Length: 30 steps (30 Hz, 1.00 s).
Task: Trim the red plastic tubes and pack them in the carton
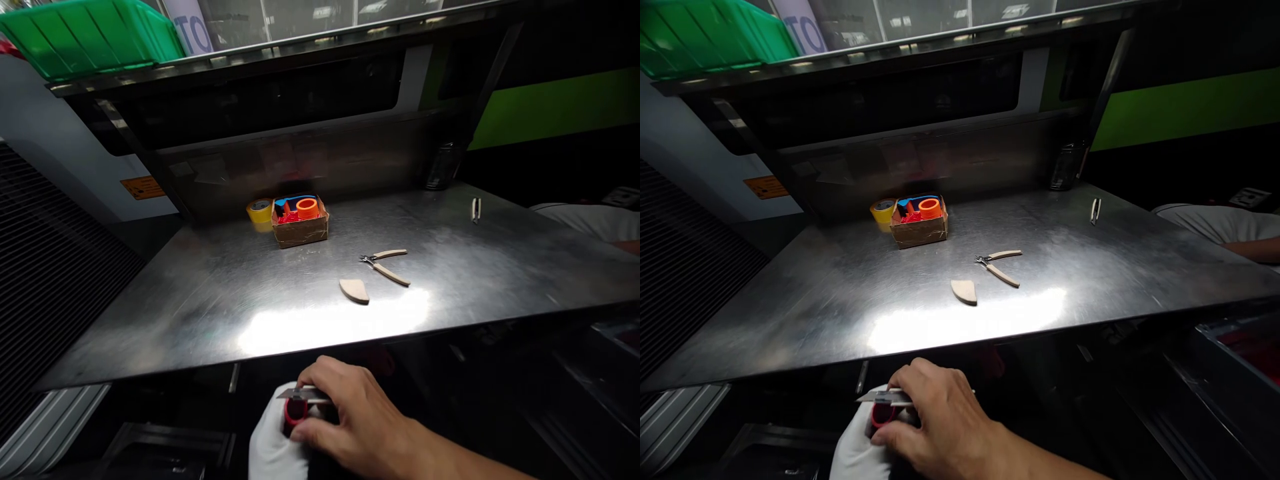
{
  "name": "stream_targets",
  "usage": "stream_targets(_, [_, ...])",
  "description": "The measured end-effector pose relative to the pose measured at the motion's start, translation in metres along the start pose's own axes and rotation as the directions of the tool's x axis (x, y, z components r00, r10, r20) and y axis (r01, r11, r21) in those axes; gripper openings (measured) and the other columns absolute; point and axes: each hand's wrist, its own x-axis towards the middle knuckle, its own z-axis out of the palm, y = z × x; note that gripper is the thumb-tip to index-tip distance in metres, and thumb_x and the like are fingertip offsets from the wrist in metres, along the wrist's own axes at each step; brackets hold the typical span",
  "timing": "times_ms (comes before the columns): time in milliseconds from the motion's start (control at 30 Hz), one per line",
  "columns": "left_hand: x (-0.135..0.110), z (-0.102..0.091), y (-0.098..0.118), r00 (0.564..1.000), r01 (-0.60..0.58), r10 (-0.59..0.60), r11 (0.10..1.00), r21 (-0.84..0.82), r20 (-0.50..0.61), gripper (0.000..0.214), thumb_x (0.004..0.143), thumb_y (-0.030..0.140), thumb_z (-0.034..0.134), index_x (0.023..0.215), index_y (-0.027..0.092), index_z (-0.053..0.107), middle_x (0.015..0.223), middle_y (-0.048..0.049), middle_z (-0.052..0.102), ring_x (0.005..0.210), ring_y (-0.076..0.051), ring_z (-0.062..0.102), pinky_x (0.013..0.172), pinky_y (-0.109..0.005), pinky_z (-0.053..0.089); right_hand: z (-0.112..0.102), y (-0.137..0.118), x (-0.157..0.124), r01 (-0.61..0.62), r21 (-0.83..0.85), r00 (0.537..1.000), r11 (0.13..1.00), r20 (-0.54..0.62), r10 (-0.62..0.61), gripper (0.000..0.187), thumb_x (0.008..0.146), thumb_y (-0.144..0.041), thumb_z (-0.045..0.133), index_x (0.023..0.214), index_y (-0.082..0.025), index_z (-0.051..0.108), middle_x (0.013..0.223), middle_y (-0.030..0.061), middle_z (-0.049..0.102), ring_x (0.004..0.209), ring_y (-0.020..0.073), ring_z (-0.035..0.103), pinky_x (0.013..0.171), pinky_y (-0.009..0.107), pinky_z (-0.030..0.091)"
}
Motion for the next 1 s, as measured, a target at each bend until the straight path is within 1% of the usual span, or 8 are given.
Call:
stream_targets(67, [0.001, -0.004, 0.010, 0.991, 0.021, -0.032, 0.996, 0.083, 0.134, 0.016, 0.074, 0.036, 0.066, 0.073, 0.020, 0.063, 0.069, -0.0012, 0.062, 0.071, -0.022, 0.061, 0.064, -0.030, 0.050, -0.006, -0.001, 0.002, 0.081, 0.037, 0.993, 0.996, 0.085, -0.083, 0.012, 0.083, -0.024, 0.067, 0.095, -0.024, 0.067, 0.087, -0.0029, 0.061, 0.077, 0.0114, 0.056, 0.069, 0.021, 0.040])
stream_targets(167, [0.000, -0.011, 0.026, 0.938, 0.062, -0.110, 0.986, 0.152, 0.328, 0.017, 0.068, 0.035, 0.073, 0.074, 0.020, 0.066, 0.075, -0.0032, 0.067, 0.076, -0.025, 0.063, 0.070, -0.033, 0.052, -0.024, -0.004, 0.002, 0.162, 0.107, 0.938, 0.981, 0.291, -0.186, 0.021, 0.089, -0.020, 0.061, 0.106, -0.029, 0.069, 0.092, -0.0028, 0.065, 0.084, 0.0113, 0.059, 0.074, 0.020, 0.041])
stream_targets(267, [-0.002, -0.014, 0.034, 0.896, 0.107, -0.147, 0.987, 0.118, 0.419, 0.020, 0.071, 0.034, 0.071, 0.084, 0.020, 0.068, 0.090, -0.0054, 0.068, 0.087, -0.025, 0.063, 0.085, -0.037, 0.049, -0.039, -0.006, 0.001, 0.125, 0.054, 0.938, 0.991, 0.318, -0.136, 0.034, 0.084, -0.029, 0.069, 0.117, -0.029, 0.063, 0.103, -0.0020, 0.066, 0.090, 0.0140, 0.060, 0.077, 0.021, 0.042])
stream_targets(333, [-0.004, -0.015, 0.031, 0.924, 0.110, -0.134, 0.990, 0.087, 0.357, 0.019, 0.076, 0.036, 0.067, 0.087, 0.021, 0.066, 0.095, -0.0045, 0.067, 0.091, -0.023, 0.060, 0.088, -0.035, 0.046, -0.044, -0.004, -0.002, 0.081, -0.039, 0.970, 0.996, 0.232, -0.070, 0.028, 0.089, -0.033, 0.062, 0.116, -0.027, 0.062, 0.102, -0.0017, 0.066, 0.090, 0.0142, 0.060, 0.077, 0.023, 0.042])
stream_targets(433, [-0.005, -0.016, 0.023, 0.972, 0.091, -0.113, 0.990, 0.112, 0.207, 0.019, 0.077, 0.039, 0.067, 0.079, 0.022, 0.063, 0.080, -0.0001, 0.062, 0.079, -0.018, 0.056, 0.077, -0.028, 0.044, -0.040, 0.002, -0.007, 0.068, -0.165, 0.990, 0.984, 0.130, -0.047, 0.023, 0.099, -0.029, 0.043, 0.101, -0.024, 0.065, 0.089, -0.0019, 0.065, 0.078, 0.0116, 0.058, 0.070, 0.023, 0.040])
stream_targets(600, [-0.008, -0.014, 0.020, 0.986, 0.081, -0.099, 0.987, 0.136, 0.134, 0.023, 0.077, 0.044, 0.067, 0.073, 0.023, 0.058, 0.067, 0.0040, 0.051, 0.063, -0.013, 0.044, 0.062, -0.024, 0.038, -0.025, 0.011, -0.012, 0.091, -0.271, 0.995, 0.958, 0.073, -0.074, 0.020, 0.097, -0.027, 0.046, 0.086, -0.022, 0.061, 0.078, -0.0034, 0.059, 0.067, 0.0096, 0.052, 0.061, 0.023, 0.034])
stream_targets(833, [-0.009, -0.008, 0.012, 1.000, 0.003, -0.006, 0.992, 0.129, 0.024, 0.024, 0.076, 0.044, 0.067, 0.070, 0.022, 0.058, 0.068, 0.0030, 0.048, 0.065, -0.014, 0.046, 0.063, -0.023, 0.041, -0.008, 0.012, -0.014, 0.055, -0.255, 0.998, 0.965, 0.044, -0.045, 0.022, 0.096, -0.027, 0.043, 0.082, -0.021, 0.059, 0.076, -0.0021, 0.058, 0.067, 0.0106, 0.051, 0.061, 0.023, 0.034])
stream_targets(1000, [-0.008, -0.006, -0.005, 0.992, -0.025, 0.041, 0.990, 0.139, -0.116, 0.023, 0.074, 0.045, 0.068, 0.076, 0.022, 0.062, 0.077, -0.0009, 0.058, 0.075, -0.019, 0.056, 0.070, -0.028, 0.048, -0.002, 0.011, -0.017, 0.030, -0.182, 0.997, 0.983, 0.071, -0.017, 0.021, 0.095, -0.026, 0.043, 0.081, -0.020, 0.057, 0.074, -0.0023, 0.057, 0.064, 0.0102, 0.050, 0.058, 0.023, 0.032])
